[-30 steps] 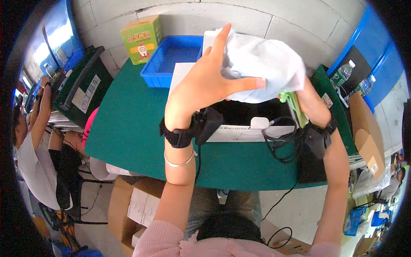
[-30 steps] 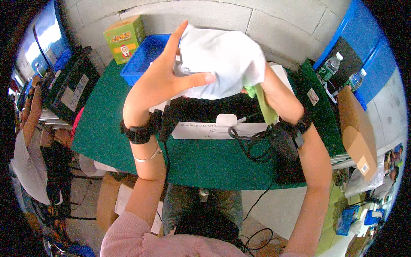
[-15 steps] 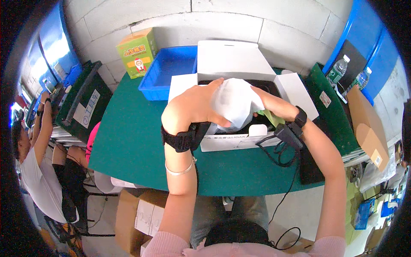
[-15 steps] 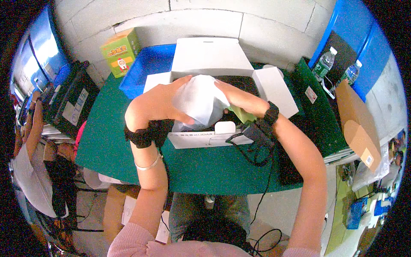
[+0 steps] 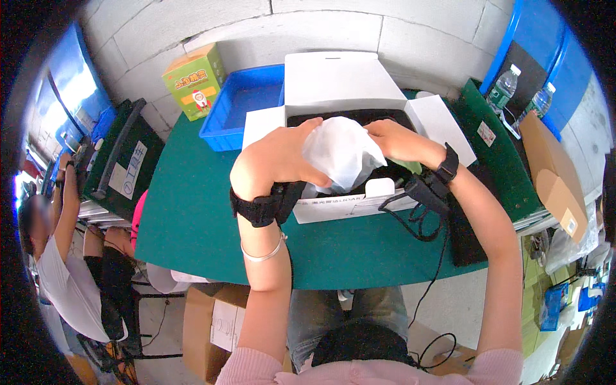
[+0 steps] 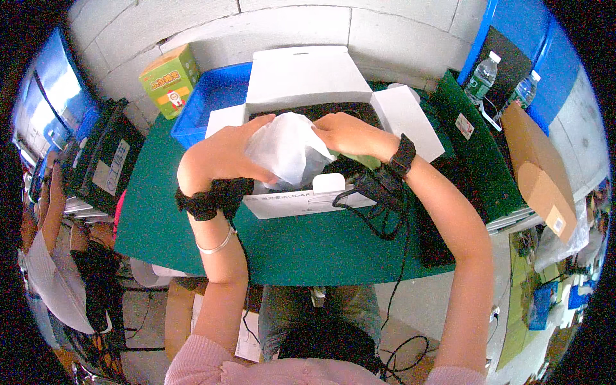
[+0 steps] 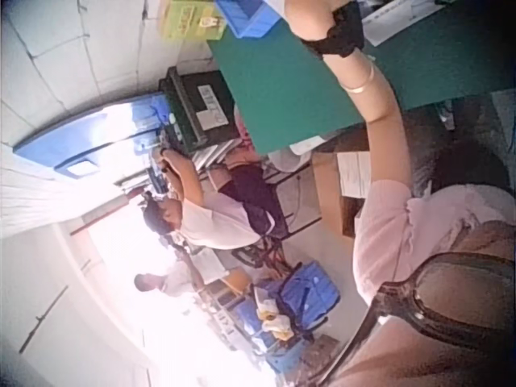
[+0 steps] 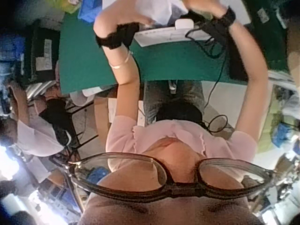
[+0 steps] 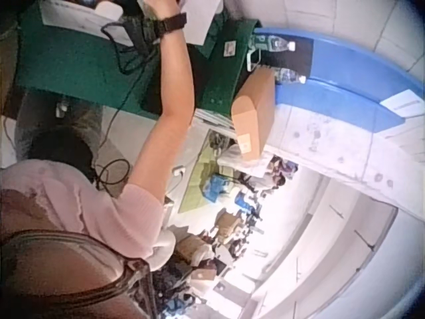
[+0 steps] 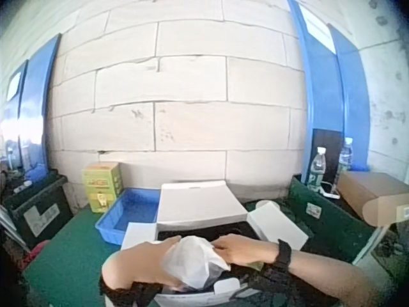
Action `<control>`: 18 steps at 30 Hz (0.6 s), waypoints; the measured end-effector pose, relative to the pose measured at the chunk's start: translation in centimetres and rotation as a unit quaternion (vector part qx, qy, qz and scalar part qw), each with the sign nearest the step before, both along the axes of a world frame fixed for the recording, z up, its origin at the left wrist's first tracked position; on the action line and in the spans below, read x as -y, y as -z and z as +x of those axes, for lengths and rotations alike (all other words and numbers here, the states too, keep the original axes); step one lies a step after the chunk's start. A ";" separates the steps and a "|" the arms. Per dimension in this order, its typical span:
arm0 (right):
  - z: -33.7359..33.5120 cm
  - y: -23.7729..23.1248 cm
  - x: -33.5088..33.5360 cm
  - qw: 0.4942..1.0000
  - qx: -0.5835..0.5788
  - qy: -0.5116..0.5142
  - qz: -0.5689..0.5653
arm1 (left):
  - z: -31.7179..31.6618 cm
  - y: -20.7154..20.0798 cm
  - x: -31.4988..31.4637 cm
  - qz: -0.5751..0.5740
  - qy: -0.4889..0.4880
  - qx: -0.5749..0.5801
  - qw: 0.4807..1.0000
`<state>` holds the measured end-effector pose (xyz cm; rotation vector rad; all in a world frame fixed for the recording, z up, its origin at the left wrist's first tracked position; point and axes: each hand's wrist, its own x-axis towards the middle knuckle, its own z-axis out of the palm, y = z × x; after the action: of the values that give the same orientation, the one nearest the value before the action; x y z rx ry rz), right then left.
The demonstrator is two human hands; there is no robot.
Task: Unboxing a LIDAR device, inspecting it, and placing it into a shipping box.
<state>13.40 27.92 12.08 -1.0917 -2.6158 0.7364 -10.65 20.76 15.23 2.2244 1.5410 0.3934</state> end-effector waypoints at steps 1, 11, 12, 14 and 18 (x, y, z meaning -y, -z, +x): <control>-0.1 0.1 0.0 0.998 -0.024 0.023 -0.045 | 0.0 -0.1 -0.1 -0.001 0.008 0.008 1.000; 0.3 -2.4 1.9 0.965 -0.122 -0.044 -0.230 | 0.6 -0.1 1.1 0.079 0.068 0.033 0.994; 0.2 -2.5 2.0 0.967 -0.100 -0.006 -0.235 | 0.8 0.1 1.1 0.083 0.074 0.042 0.993; 0.1 -2.3 1.9 0.973 -0.060 0.015 -0.222 | 1.2 0.4 1.2 0.098 0.063 -0.001 0.993; -0.3 -0.9 0.4 0.981 0.101 0.035 -0.159 | 1.6 0.5 1.3 0.085 0.058 0.010 0.995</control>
<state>13.10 27.54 13.02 -1.4054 -2.6672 1.1113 -9.02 19.51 14.71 2.4175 1.4066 0.5269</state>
